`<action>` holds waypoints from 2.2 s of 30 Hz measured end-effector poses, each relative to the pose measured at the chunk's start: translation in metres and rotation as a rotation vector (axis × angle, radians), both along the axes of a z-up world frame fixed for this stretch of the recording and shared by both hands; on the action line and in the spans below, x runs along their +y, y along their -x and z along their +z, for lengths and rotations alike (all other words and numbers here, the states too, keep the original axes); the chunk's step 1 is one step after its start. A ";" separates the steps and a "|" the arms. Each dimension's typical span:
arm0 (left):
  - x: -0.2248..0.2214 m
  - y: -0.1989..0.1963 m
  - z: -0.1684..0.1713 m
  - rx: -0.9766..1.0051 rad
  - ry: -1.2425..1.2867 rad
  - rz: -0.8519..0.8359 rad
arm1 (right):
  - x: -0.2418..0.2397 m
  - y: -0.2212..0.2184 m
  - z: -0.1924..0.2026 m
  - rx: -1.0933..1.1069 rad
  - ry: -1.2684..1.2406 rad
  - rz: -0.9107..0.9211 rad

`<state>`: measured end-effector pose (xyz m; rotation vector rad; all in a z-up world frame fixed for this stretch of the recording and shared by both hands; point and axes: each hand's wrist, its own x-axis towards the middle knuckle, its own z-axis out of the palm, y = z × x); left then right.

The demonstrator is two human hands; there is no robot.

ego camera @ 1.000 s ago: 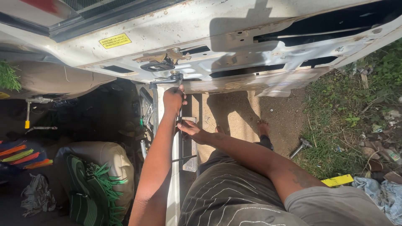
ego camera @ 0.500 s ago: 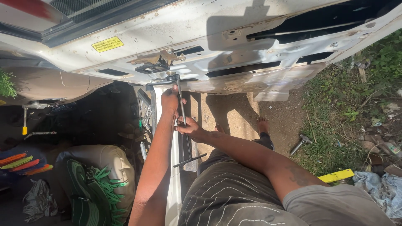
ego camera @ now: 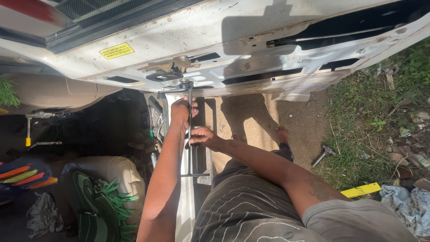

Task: Repairing the internal latch or handle mechanism of a vehicle door using a socket wrench.

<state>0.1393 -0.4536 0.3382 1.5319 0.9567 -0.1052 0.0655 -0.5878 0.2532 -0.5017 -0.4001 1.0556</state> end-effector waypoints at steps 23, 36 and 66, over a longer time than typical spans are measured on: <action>-0.042 0.003 0.032 0.052 0.055 0.111 | 0.017 0.025 -0.050 -0.196 0.129 -0.099; -0.029 0.000 0.016 -0.020 0.120 0.121 | -0.002 0.019 -0.028 -0.095 0.157 -0.069; -0.018 -0.027 0.005 -0.260 0.396 0.214 | -0.012 0.011 -0.025 -0.009 0.184 -0.186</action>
